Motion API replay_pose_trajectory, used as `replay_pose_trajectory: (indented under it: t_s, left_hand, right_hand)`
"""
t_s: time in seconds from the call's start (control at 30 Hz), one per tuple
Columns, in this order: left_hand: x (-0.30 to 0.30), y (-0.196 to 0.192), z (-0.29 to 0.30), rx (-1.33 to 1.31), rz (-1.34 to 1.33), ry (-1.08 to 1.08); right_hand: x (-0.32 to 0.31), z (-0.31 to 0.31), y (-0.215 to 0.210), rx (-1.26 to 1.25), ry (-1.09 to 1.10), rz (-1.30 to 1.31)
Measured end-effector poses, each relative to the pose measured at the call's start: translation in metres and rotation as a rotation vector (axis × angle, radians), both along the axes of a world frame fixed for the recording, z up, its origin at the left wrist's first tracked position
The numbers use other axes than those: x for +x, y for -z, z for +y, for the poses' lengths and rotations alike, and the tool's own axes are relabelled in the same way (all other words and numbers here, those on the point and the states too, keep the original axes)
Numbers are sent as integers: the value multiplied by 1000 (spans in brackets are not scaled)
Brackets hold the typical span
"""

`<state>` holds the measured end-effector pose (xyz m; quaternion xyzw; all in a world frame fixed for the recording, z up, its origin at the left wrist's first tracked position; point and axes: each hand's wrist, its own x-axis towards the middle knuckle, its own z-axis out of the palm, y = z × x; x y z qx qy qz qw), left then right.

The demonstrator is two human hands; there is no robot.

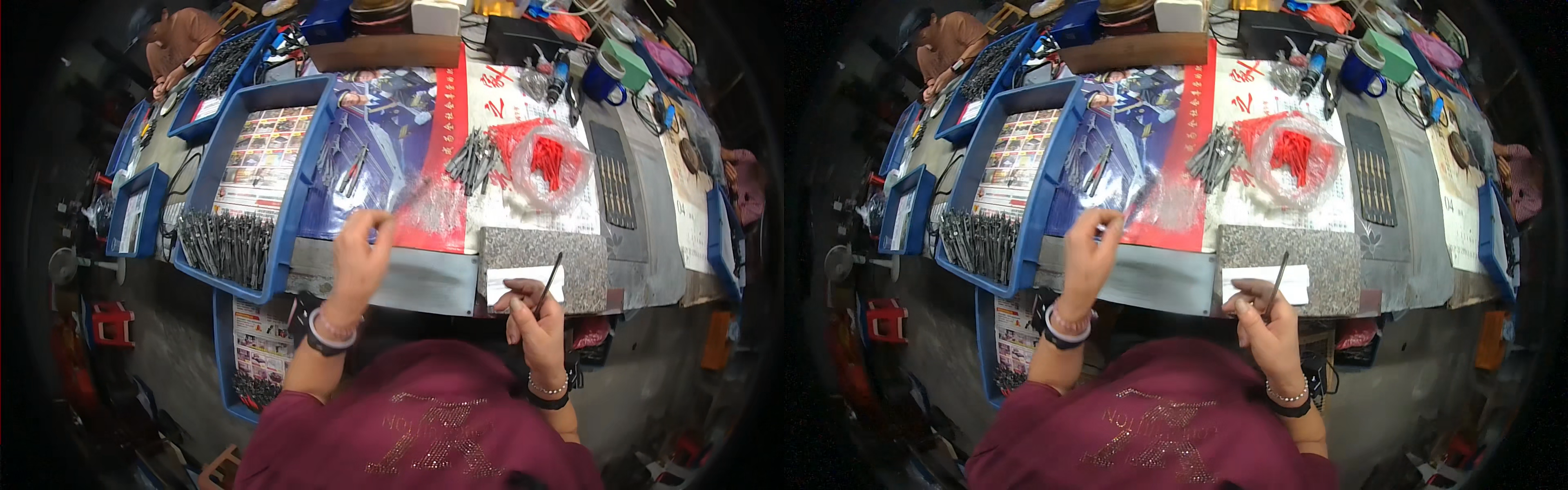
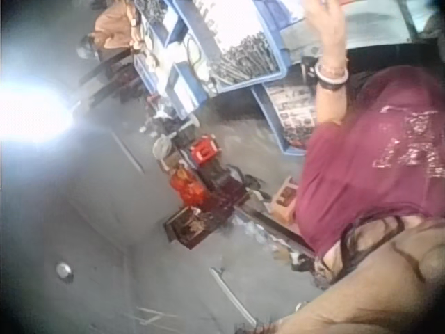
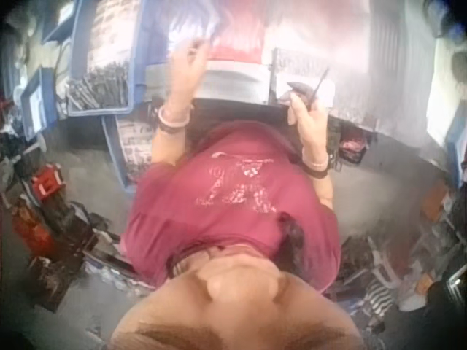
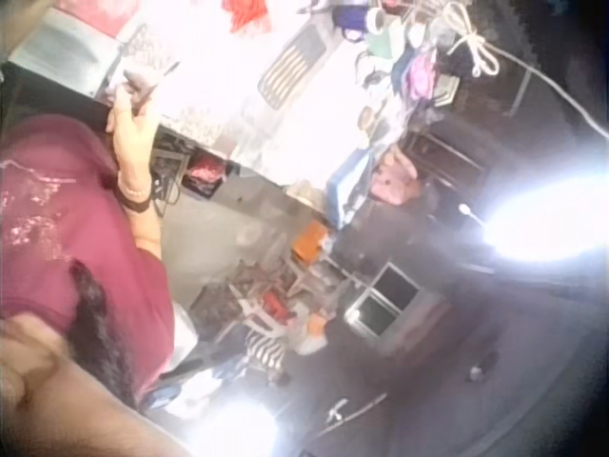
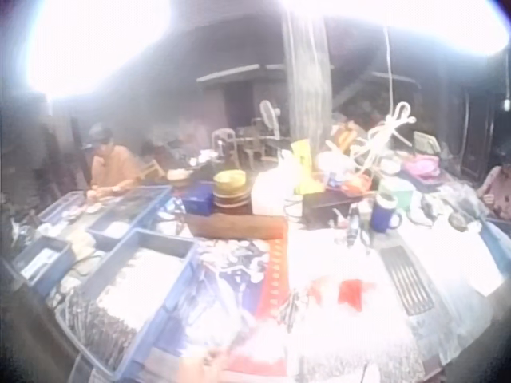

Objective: The person repeatedly picks small red and black components from a table, aligns them, and presses them together using a metal tool. They place the assembled pieces into a blue bin and continue the cycle with additional components.

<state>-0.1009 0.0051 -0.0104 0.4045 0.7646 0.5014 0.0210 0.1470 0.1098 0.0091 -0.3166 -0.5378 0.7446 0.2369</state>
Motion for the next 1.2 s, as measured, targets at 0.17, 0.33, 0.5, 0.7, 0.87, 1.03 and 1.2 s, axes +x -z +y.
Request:
replay_pose_trajectory:
  t_s: [0.17, 0.33, 0.5, 0.7, 0.87, 1.03, 1.2]
  left_hand:
    - [-67, 21, 19, -204, 312, -272]
    - [-78, 42, 32, -367, 484, -388]
    - [-81, 54, 44, -432, 451, -394]
    - [-96, 59, 53, -395, 451, -389]
    - [-90, 50, 42, -333, 434, -357]
    - [-43, 24, -4, -164, 289, -250]
    - [27, 3, -59, -202, 32, 18]
  right_hand:
    - [1, -5, 3, 46, -160, -184]
    - [5, -3, 7, 100, -244, -221]
    - [10, -3, 11, 85, -255, -218]
    - [10, -5, 10, 94, -301, -242]
    - [9, -7, 7, 114, -349, -270]
    - [12, -10, 6, 180, -315, -200]
    - [13, -13, 8, 276, -402, -197]
